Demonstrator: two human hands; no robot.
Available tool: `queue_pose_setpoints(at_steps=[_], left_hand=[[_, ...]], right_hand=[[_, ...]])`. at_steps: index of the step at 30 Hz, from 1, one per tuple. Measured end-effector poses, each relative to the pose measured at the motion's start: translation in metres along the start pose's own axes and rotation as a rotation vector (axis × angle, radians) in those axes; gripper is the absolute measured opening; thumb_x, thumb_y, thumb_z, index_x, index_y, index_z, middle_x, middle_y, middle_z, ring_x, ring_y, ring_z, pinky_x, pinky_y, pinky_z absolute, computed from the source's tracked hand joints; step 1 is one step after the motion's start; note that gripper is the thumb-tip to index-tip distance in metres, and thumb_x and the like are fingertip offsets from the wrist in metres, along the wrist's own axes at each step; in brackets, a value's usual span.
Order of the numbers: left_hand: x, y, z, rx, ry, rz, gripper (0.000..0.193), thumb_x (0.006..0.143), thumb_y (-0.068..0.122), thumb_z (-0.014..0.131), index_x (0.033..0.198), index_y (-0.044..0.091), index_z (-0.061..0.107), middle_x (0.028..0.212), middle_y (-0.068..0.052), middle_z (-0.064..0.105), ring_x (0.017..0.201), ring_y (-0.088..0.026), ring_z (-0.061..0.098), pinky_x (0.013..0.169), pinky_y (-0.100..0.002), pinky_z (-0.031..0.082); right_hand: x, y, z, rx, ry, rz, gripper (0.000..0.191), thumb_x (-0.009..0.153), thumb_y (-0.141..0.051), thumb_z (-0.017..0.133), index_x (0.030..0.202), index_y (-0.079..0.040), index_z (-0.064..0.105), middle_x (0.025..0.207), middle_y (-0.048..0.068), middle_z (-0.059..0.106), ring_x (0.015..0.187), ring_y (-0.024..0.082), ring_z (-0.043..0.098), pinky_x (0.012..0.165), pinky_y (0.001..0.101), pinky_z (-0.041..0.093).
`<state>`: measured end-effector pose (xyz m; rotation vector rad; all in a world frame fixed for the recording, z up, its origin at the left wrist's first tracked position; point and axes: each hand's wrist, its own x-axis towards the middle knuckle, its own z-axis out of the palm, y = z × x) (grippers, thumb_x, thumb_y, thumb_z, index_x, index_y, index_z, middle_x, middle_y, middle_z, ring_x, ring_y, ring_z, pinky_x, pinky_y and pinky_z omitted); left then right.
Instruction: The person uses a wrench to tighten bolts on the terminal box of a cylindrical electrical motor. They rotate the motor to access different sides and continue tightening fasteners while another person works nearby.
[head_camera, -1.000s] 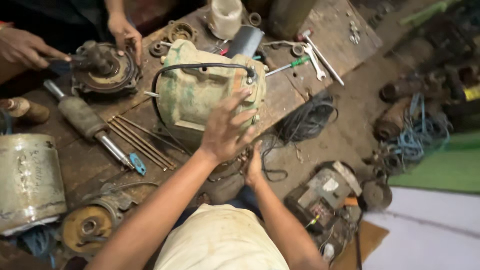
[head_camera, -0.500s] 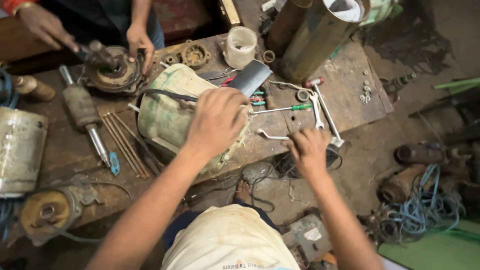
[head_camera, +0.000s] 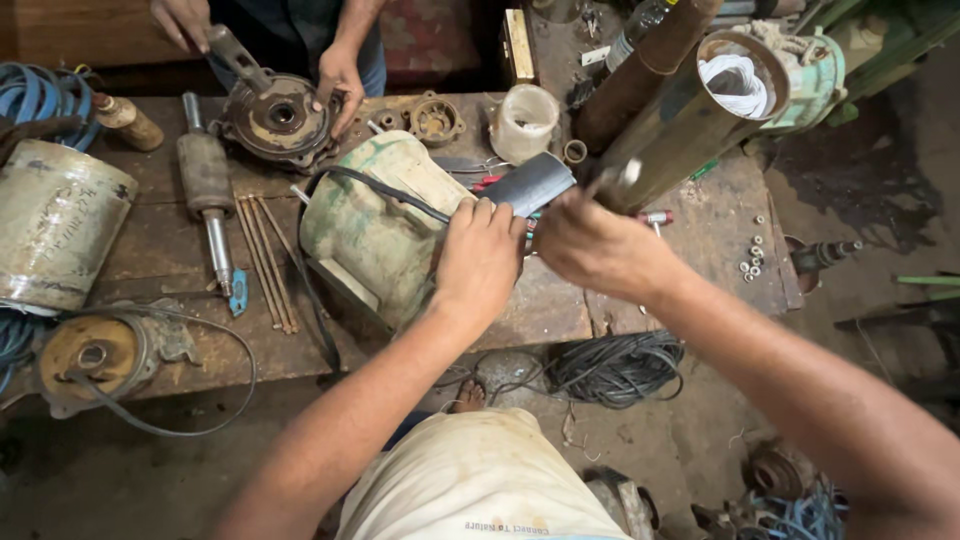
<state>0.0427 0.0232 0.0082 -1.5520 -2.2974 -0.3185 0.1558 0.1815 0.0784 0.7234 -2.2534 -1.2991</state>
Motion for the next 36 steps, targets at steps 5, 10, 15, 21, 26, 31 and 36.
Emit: queue_pose_setpoints(at_steps=[5, 10, 15, 21, 26, 31, 36], left_hand=[[-0.002, -0.001, 0.012, 0.073, -0.005, 0.017, 0.018, 0.088, 0.022, 0.059, 0.098, 0.013, 0.070, 0.095, -0.007, 0.063, 0.100, -0.026, 0.059, 0.090, -0.040, 0.044], [0.018, -0.003, 0.033, 0.041, -0.202, 0.099, 0.017, 0.096, 0.019, 0.056, 0.103, 0.017, 0.071, 0.097, -0.008, 0.068, 0.097, -0.029, 0.065, 0.095, -0.045, 0.043], [0.033, -0.008, 0.046, 0.178, -0.392, 0.189, 0.028, 0.094, 0.021, 0.054, 0.107, 0.012, 0.077, 0.108, -0.010, 0.074, 0.102, -0.028, 0.068, 0.088, -0.045, 0.045], [0.026, -0.030, 0.044, 0.090, -0.420, 0.190, 0.030, 0.097, 0.024, 0.053, 0.110, 0.013, 0.078, 0.106, -0.009, 0.077, 0.102, -0.030, 0.070, 0.091, -0.050, 0.045], [0.024, -0.046, 0.040, -0.006, -0.432, 0.172, 0.031, 0.098, 0.029, 0.053, 0.111, 0.014, 0.078, 0.111, -0.010, 0.076, 0.109, -0.031, 0.068, 0.099, -0.055, 0.042], [0.024, -0.061, 0.042, -0.004, -0.432, 0.290, 0.036, 0.097, 0.029, 0.053, 0.117, 0.010, 0.076, 0.116, -0.012, 0.074, 0.111, -0.035, 0.068, 0.100, -0.062, 0.039], [0.032, -0.062, 0.052, -0.023, -0.419, 0.269, 0.038, 0.097, 0.030, 0.052, 0.119, 0.008, 0.075, 0.117, -0.014, 0.074, 0.111, -0.035, 0.068, 0.103, -0.064, 0.038]], right_hand=[[0.018, 0.017, -0.017, 0.054, -0.114, 0.008, 0.011, 0.086, -0.027, 0.061, 0.091, -0.018, 0.065, 0.092, -0.002, 0.063, 0.101, 0.016, 0.062, 0.106, 0.0370, 0.039], [0.053, 0.060, -0.047, -0.003, -0.796, -0.132, 0.017, 0.086, -0.022, 0.061, 0.096, -0.013, 0.070, 0.087, -0.001, 0.068, 0.078, 0.013, 0.068, 0.069, 0.0303, 0.052], [0.093, 0.096, -0.029, 0.419, -1.141, -0.111, 0.012, 0.092, -0.018, 0.064, 0.100, -0.015, 0.072, 0.094, 0.004, 0.076, 0.085, 0.020, 0.076, 0.063, 0.0329, 0.058], [0.111, 0.101, 0.004, 0.639, -1.253, -0.077, 0.025, 0.083, -0.038, 0.070, 0.096, -0.016, 0.070, 0.085, 0.001, 0.076, 0.081, 0.019, 0.075, 0.071, 0.0346, 0.060], [0.114, 0.099, 0.020, 0.669, -1.556, 0.019, 0.021, 0.088, -0.026, 0.065, 0.107, -0.018, 0.064, 0.088, 0.002, 0.075, 0.086, 0.022, 0.076, 0.076, 0.0372, 0.062], [0.128, 0.097, 0.028, 0.744, -1.644, 0.151, 0.016, 0.092, -0.026, 0.061, 0.105, -0.020, 0.065, 0.087, 0.002, 0.075, 0.082, 0.021, 0.077, 0.075, 0.0370, 0.062], [0.141, 0.100, 0.039, 0.755, -1.766, 0.207, 0.024, 0.092, -0.041, 0.064, 0.105, -0.021, 0.065, 0.088, -0.001, 0.075, 0.079, 0.017, 0.077, 0.075, 0.0325, 0.060]])
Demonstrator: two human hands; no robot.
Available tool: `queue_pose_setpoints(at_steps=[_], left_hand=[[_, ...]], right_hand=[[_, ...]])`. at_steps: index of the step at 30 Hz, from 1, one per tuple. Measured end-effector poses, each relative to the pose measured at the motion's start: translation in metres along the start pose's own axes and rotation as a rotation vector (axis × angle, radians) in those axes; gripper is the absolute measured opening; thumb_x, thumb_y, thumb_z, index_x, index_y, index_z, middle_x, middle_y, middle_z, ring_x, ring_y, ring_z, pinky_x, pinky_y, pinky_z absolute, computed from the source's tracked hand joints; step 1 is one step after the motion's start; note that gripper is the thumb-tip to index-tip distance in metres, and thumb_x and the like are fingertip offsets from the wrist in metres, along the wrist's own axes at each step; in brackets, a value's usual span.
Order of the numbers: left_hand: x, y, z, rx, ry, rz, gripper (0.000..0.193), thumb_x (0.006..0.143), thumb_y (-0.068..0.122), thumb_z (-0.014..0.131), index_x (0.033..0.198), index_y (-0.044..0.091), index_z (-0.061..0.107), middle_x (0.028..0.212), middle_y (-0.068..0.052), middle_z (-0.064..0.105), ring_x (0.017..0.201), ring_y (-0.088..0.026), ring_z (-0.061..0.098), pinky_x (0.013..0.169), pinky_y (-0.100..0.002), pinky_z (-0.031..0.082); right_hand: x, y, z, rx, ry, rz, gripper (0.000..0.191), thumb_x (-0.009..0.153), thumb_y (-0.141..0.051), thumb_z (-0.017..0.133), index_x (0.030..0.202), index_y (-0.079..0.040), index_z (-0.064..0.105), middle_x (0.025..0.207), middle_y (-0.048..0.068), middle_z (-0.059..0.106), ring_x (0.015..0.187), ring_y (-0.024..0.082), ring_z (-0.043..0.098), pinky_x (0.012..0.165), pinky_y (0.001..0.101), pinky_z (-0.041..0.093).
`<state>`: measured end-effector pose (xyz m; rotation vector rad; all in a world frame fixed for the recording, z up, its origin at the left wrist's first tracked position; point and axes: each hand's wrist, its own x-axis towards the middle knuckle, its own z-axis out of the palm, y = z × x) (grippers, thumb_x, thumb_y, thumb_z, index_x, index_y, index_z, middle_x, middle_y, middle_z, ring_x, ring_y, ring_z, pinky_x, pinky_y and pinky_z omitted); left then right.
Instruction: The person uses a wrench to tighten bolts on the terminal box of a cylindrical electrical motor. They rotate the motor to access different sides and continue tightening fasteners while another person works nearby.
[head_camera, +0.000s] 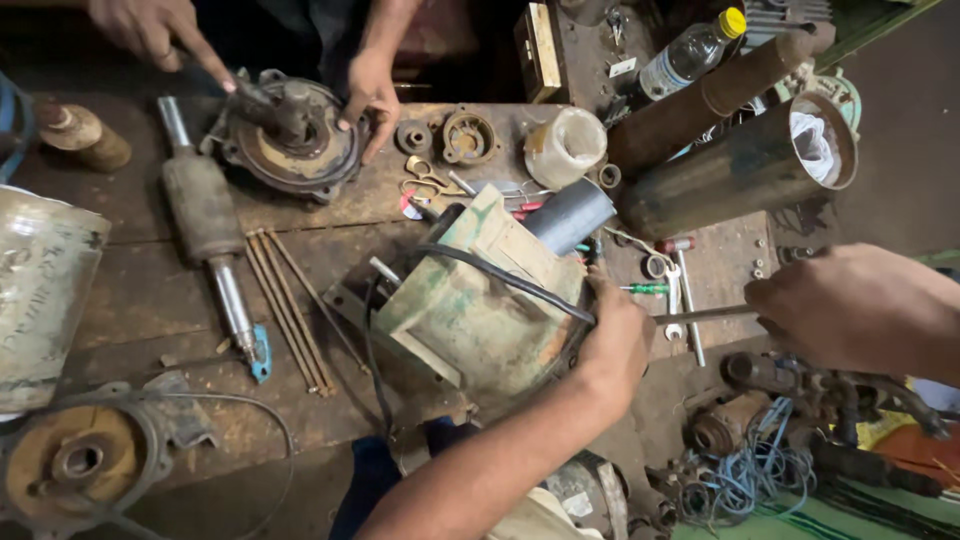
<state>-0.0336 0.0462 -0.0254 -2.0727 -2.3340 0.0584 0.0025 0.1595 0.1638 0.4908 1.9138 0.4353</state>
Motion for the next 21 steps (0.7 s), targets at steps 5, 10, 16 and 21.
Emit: queue_pose_setpoints(at_steps=[5, 10, 16, 21], left_hand=[[0.002, 0.012, 0.005, 0.020, -0.018, 0.012, 0.036, 0.096, 0.028, 0.054, 0.115, 0.008, 0.077, 0.112, -0.013, 0.076, 0.109, -0.035, 0.069, 0.101, -0.060, 0.041], [-0.025, 0.023, -0.015, 0.065, 0.255, -0.031, 0.032, 0.092, 0.025, 0.055, 0.111, 0.009, 0.076, 0.119, -0.014, 0.073, 0.123, -0.031, 0.062, 0.109, -0.046, 0.040], [-0.135, 0.009, -0.042, -0.305, 0.679, -0.007, 0.030, 0.087, 0.012, 0.060, 0.114, 0.006, 0.071, 0.129, -0.011, 0.065, 0.129, -0.030, 0.056, 0.111, -0.046, 0.043], [-0.193, 0.017, -0.030, -0.490, 0.643, -0.267, 0.025, 0.091, 0.012, 0.062, 0.114, 0.009, 0.073, 0.126, -0.011, 0.064, 0.125, -0.030, 0.059, 0.105, -0.041, 0.049]], right_hand=[[-0.018, 0.003, -0.005, -0.108, 0.138, -0.107, 0.033, 0.092, -0.053, 0.066, 0.099, -0.021, 0.069, 0.083, -0.002, 0.077, 0.076, 0.016, 0.076, 0.073, 0.0328, 0.062], [-0.040, -0.009, 0.025, -0.520, 0.705, -0.349, 0.029, 0.090, -0.043, 0.062, 0.087, -0.016, 0.071, 0.088, -0.001, 0.074, 0.090, 0.023, 0.072, 0.079, 0.0412, 0.055], [-0.028, -0.069, 0.095, -0.502, 0.907, -0.255, 0.023, 0.086, -0.024, 0.059, 0.106, -0.018, 0.068, 0.097, -0.001, 0.069, 0.093, 0.019, 0.064, 0.076, 0.0359, 0.040], [-0.013, -0.058, 0.114, -0.704, 1.032, -0.423, 0.013, 0.088, -0.023, 0.061, 0.096, -0.017, 0.070, 0.089, -0.003, 0.067, 0.095, 0.017, 0.062, 0.087, 0.0347, 0.039]])
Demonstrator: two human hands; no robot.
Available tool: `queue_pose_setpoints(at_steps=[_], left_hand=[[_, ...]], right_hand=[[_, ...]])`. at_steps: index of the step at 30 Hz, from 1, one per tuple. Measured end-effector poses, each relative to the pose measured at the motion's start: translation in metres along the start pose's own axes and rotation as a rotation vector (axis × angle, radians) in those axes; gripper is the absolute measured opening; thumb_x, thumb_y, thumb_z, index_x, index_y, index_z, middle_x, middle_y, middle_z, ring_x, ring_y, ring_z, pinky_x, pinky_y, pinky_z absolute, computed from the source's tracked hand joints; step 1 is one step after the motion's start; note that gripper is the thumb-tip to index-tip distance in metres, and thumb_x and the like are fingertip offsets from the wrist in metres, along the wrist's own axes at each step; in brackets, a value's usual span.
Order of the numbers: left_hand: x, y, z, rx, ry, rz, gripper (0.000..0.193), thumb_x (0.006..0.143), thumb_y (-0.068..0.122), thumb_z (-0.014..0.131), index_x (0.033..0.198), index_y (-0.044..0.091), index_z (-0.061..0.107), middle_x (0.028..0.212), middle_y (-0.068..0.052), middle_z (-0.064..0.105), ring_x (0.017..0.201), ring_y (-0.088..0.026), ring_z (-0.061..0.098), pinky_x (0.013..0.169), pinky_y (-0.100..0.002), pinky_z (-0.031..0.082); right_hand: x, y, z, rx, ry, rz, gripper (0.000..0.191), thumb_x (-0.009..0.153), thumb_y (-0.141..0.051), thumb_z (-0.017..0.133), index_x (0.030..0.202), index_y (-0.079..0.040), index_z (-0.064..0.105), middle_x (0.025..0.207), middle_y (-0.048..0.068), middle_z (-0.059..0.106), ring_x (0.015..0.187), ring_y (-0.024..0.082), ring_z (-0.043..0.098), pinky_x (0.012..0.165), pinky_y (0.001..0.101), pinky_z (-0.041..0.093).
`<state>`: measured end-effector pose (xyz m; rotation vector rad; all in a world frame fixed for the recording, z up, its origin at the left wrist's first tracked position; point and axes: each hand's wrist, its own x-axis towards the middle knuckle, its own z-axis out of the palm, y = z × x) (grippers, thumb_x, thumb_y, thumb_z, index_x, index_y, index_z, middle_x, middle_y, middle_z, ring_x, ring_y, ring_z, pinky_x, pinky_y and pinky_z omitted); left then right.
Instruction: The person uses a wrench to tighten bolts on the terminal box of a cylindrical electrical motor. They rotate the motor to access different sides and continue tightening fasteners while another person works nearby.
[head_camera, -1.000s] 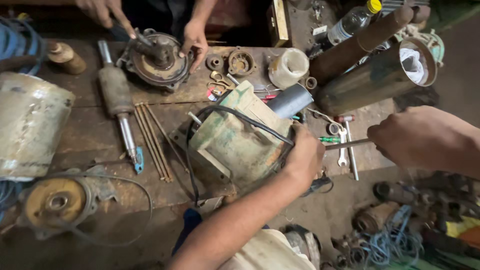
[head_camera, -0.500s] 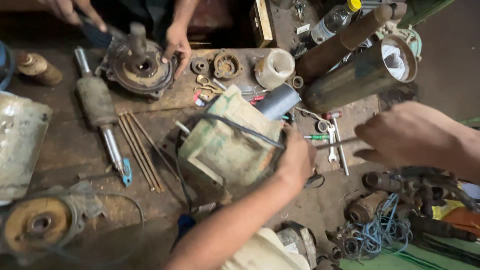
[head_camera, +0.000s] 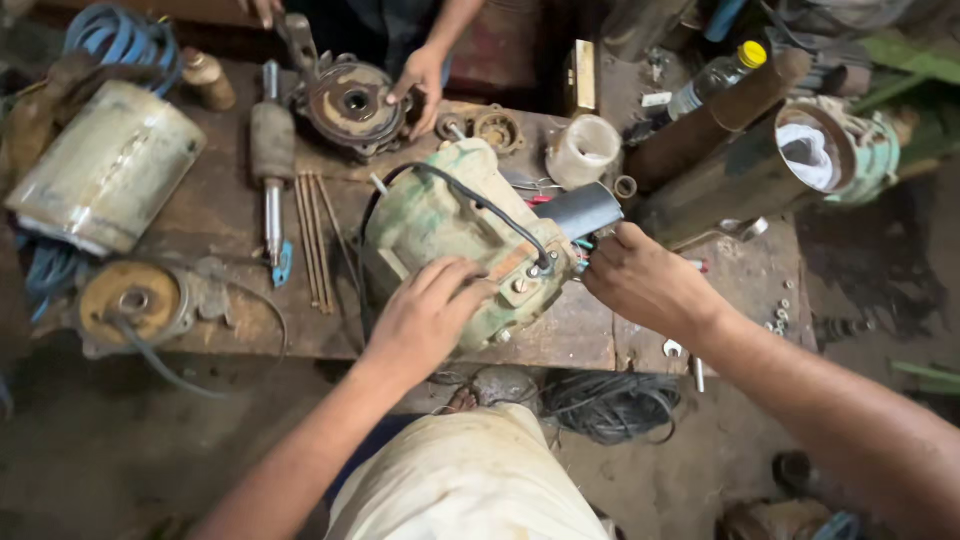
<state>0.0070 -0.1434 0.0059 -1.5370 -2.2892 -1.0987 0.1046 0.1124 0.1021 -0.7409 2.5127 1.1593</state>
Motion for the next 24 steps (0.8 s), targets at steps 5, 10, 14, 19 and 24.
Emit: queue_pose_setpoints(at_steps=[5, 10, 14, 19, 24], left_hand=[[-0.032, 0.021, 0.022, -0.011, 0.053, -0.053, 0.031, 0.086, 0.007, 0.069, 0.117, 0.008, 0.072, 0.131, -0.014, 0.062, 0.129, -0.033, 0.057, 0.106, -0.043, 0.049], [-0.047, 0.037, 0.030, -0.058, 0.070, -0.099, 0.047, 0.076, 0.013, 0.079, 0.121, 0.005, 0.068, 0.141, -0.017, 0.053, 0.139, -0.038, 0.048, 0.114, -0.046, 0.042], [-0.052, 0.040, 0.034, -0.027, 0.006, -0.110, 0.067, 0.064, 0.022, 0.086, 0.124, 0.003, 0.064, 0.144, -0.021, 0.045, 0.139, -0.042, 0.040, 0.114, -0.053, 0.035], [-0.051, 0.035, 0.049, -0.030, 0.098, -0.087, 0.059, 0.069, 0.017, 0.085, 0.122, 0.005, 0.062, 0.145, -0.019, 0.046, 0.142, -0.043, 0.040, 0.120, -0.052, 0.036], [-0.052, 0.025, 0.058, -0.061, 0.177, -0.069, 0.052, 0.070, 0.018, 0.083, 0.117, 0.004, 0.065, 0.141, -0.018, 0.048, 0.141, -0.042, 0.041, 0.120, -0.052, 0.036]], right_hand=[[-0.026, -0.020, -0.011, 0.055, 0.113, -0.249, 0.014, 0.082, -0.022, 0.064, 0.094, -0.017, 0.069, 0.088, -0.005, 0.066, 0.096, 0.016, 0.061, 0.088, 0.0360, 0.040], [-0.034, -0.058, -0.033, 0.005, 0.454, -0.067, 0.024, 0.081, -0.026, 0.062, 0.099, -0.013, 0.071, 0.087, -0.004, 0.065, 0.090, 0.014, 0.061, 0.084, 0.0327, 0.041], [-0.021, -0.077, -0.037, 0.135, 0.502, -0.005, 0.029, 0.082, -0.024, 0.062, 0.108, -0.013, 0.071, 0.093, -0.004, 0.065, 0.098, 0.013, 0.061, 0.088, 0.0320, 0.040], [-0.017, -0.102, -0.036, 0.145, 0.469, 0.155, 0.034, 0.079, -0.025, 0.062, 0.110, -0.014, 0.072, 0.099, -0.003, 0.065, 0.104, 0.014, 0.060, 0.092, 0.0348, 0.041], [-0.012, -0.105, -0.006, 0.280, 0.590, 0.290, 0.030, 0.079, -0.023, 0.065, 0.106, -0.016, 0.074, 0.104, 0.001, 0.065, 0.107, 0.018, 0.058, 0.101, 0.0455, 0.042]])
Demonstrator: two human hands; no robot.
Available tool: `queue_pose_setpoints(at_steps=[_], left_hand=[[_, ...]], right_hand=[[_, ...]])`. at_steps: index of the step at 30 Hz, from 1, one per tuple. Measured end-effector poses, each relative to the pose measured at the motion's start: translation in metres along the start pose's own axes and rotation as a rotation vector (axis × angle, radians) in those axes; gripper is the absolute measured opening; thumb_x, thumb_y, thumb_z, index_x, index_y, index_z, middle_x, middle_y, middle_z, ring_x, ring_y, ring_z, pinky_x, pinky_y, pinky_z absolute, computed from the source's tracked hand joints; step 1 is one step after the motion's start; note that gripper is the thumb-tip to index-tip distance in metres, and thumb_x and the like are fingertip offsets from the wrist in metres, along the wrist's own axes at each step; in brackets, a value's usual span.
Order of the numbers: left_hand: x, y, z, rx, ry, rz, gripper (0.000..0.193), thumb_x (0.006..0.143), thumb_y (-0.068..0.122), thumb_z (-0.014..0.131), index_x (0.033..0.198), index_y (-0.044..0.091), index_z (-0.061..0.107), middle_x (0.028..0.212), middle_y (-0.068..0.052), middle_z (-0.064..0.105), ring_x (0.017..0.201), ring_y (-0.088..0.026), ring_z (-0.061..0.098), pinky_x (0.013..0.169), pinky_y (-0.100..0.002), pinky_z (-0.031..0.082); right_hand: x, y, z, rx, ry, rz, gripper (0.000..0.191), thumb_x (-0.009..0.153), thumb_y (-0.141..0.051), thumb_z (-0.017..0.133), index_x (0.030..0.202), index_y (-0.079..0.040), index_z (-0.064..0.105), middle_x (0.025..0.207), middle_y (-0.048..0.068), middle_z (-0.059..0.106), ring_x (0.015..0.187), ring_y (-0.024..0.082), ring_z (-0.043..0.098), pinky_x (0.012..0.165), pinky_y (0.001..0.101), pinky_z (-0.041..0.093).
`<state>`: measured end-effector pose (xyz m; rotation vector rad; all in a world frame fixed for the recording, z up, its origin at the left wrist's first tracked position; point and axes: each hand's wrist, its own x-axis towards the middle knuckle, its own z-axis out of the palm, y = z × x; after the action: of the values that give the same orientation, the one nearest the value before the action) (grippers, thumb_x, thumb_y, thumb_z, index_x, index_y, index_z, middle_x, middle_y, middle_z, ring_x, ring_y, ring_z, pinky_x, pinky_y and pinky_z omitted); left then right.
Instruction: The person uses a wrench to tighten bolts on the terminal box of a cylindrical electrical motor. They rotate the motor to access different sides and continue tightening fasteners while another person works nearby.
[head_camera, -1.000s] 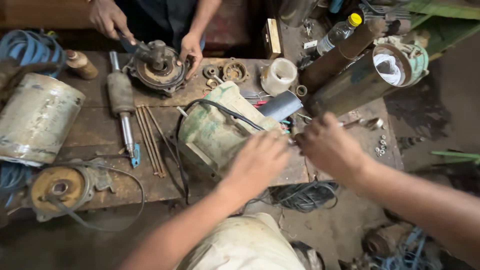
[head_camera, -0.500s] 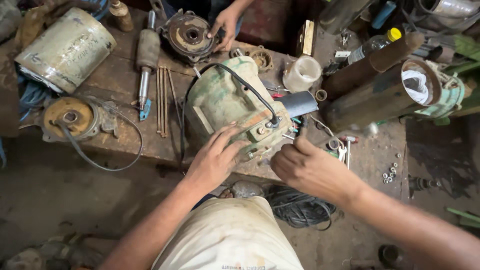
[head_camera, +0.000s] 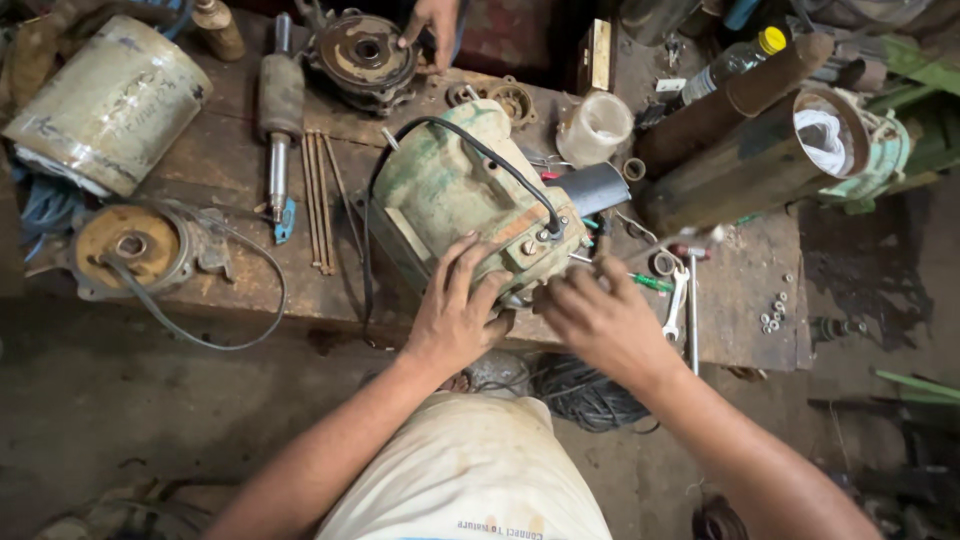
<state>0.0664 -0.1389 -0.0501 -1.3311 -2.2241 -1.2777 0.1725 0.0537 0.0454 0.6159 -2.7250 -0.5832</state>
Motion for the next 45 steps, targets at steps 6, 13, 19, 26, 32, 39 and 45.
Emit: queue_pose_setpoints(at_steps=[6, 13, 19, 26, 32, 39, 45], left_hand=[[0.000, -0.016, -0.006, 0.129, -0.055, 0.102, 0.040, 0.087, 0.030, 0.081, 0.116, 0.005, 0.069, 0.138, -0.019, 0.052, 0.139, -0.040, 0.042, 0.119, -0.050, 0.038], [0.003, -0.024, -0.009, 0.083, -0.036, 0.091, 0.038, 0.086, 0.028, 0.080, 0.117, 0.007, 0.070, 0.137, -0.019, 0.053, 0.137, -0.042, 0.043, 0.117, -0.050, 0.041], [0.004, -0.032, -0.007, 0.011, -0.051, 0.080, 0.036, 0.091, 0.031, 0.079, 0.119, 0.010, 0.071, 0.135, -0.017, 0.054, 0.138, -0.041, 0.043, 0.116, -0.050, 0.041], [-0.004, -0.046, -0.012, -0.016, -0.122, 0.118, 0.036, 0.096, 0.035, 0.073, 0.126, 0.014, 0.072, 0.143, -0.014, 0.052, 0.142, -0.038, 0.041, 0.118, -0.050, 0.040], [-0.002, -0.045, -0.018, 0.067, -0.120, 0.182, 0.038, 0.096, 0.033, 0.073, 0.129, 0.016, 0.072, 0.145, -0.014, 0.051, 0.143, -0.036, 0.041, 0.116, -0.049, 0.041], [0.008, -0.033, -0.029, 0.065, -0.156, 0.187, 0.040, 0.093, 0.034, 0.072, 0.123, 0.008, 0.070, 0.140, -0.022, 0.053, 0.138, -0.040, 0.041, 0.115, -0.059, 0.036], [0.084, 0.002, 0.038, 0.506, -0.288, 0.260, 0.041, 0.093, 0.027, 0.055, 0.130, 0.009, 0.060, 0.149, -0.025, 0.049, 0.143, -0.040, 0.038, 0.118, -0.062, 0.024]], right_hand=[[-0.016, -0.033, 0.094, 0.610, 0.171, 0.793, 0.020, 0.091, -0.022, 0.073, 0.100, -0.005, 0.068, 0.101, 0.013, 0.061, 0.097, 0.033, 0.058, 0.085, 0.0422, 0.048], [-0.018, -0.134, 0.169, 1.093, 0.316, 1.281, 0.027, 0.106, -0.017, 0.056, 0.128, -0.001, 0.051, 0.111, 0.019, 0.067, 0.098, 0.035, 0.067, 0.087, 0.0430, 0.053], [-0.013, -0.157, 0.164, 0.957, 0.090, 1.300, 0.043, 0.096, -0.016, 0.063, 0.134, -0.001, 0.050, 0.109, 0.025, 0.065, 0.090, 0.039, 0.067, 0.079, 0.0439, 0.053], [-0.004, -0.154, 0.154, 0.599, 0.193, 1.060, 0.018, 0.095, -0.006, 0.064, 0.110, -0.001, 0.055, 0.097, 0.024, 0.060, 0.092, 0.046, 0.058, 0.078, 0.0513, 0.048], [0.011, -0.162, 0.158, 0.511, 0.287, 1.088, 0.018, 0.092, -0.003, 0.064, 0.106, 0.001, 0.053, 0.094, 0.024, 0.055, 0.088, 0.047, 0.055, 0.075, 0.0528, 0.046], [0.006, -0.157, 0.156, 0.630, 0.263, 1.046, 0.018, 0.087, 0.000, 0.061, 0.105, 0.000, 0.056, 0.098, 0.024, 0.059, 0.093, 0.047, 0.059, 0.079, 0.0513, 0.049], [0.001, -0.152, 0.150, 0.572, 0.330, 0.970, 0.034, 0.088, 0.001, 0.058, 0.121, 0.004, 0.058, 0.116, 0.030, 0.062, 0.105, 0.051, 0.058, 0.091, 0.0540, 0.047]])
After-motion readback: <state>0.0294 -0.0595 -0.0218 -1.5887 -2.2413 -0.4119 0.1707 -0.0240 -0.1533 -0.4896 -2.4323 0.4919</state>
